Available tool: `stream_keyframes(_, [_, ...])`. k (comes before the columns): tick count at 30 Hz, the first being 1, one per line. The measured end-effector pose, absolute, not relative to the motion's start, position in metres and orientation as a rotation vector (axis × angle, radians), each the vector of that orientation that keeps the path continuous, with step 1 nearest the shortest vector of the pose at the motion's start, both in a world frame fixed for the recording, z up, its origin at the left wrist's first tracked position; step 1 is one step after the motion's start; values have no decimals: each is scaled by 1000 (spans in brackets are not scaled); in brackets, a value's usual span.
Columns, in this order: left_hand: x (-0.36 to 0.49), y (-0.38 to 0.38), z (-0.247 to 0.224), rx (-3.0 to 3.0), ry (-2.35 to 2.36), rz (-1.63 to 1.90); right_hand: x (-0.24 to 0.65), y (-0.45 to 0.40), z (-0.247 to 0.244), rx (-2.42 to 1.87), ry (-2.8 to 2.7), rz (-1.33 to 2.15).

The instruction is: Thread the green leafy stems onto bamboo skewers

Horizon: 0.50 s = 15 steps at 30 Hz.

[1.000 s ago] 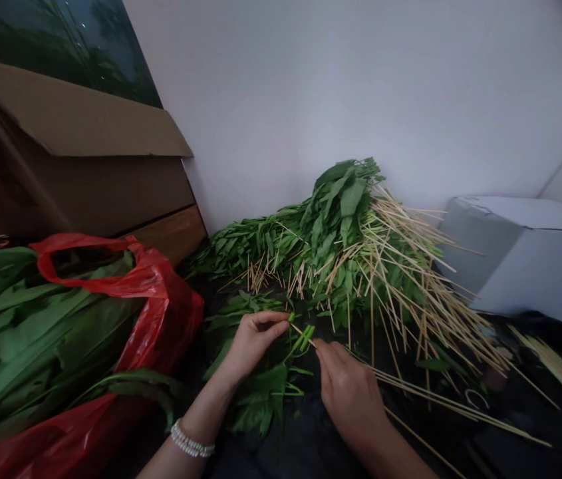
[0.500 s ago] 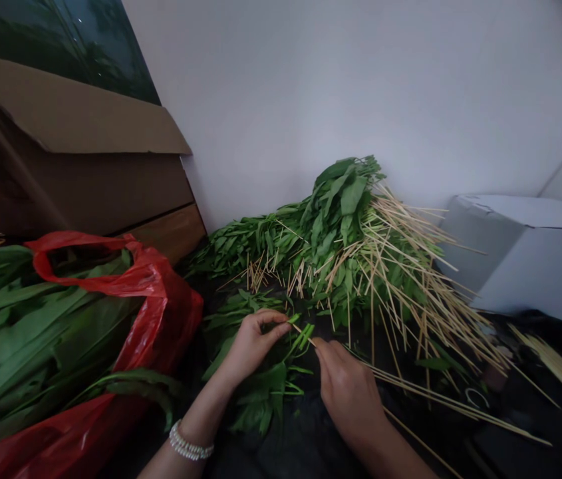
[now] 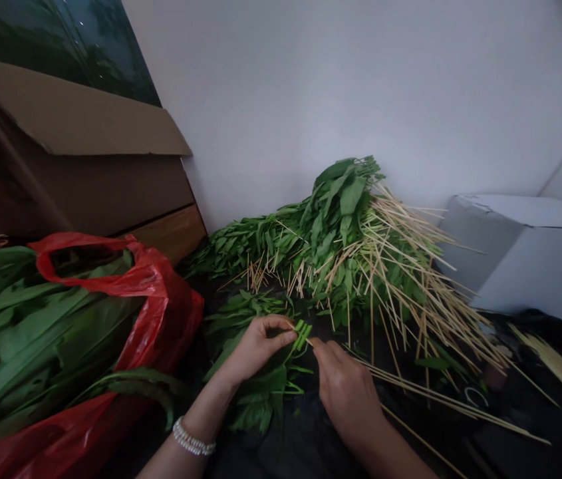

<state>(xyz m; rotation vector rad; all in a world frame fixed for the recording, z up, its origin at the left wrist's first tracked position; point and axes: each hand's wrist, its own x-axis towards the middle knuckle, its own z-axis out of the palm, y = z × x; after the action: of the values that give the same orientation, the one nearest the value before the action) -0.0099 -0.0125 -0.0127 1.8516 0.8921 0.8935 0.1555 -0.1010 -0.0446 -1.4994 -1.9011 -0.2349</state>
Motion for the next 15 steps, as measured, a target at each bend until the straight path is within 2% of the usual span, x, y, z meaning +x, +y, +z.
stream_keyframes(10, [-27,0,-16,2119,1296,1103,144,-115,-37,-1254,-2053,-186])
stream_keyframes(15, [-27,2,-22,2320,1337,1014,138,-118,-35,-1177,-2127,-251])
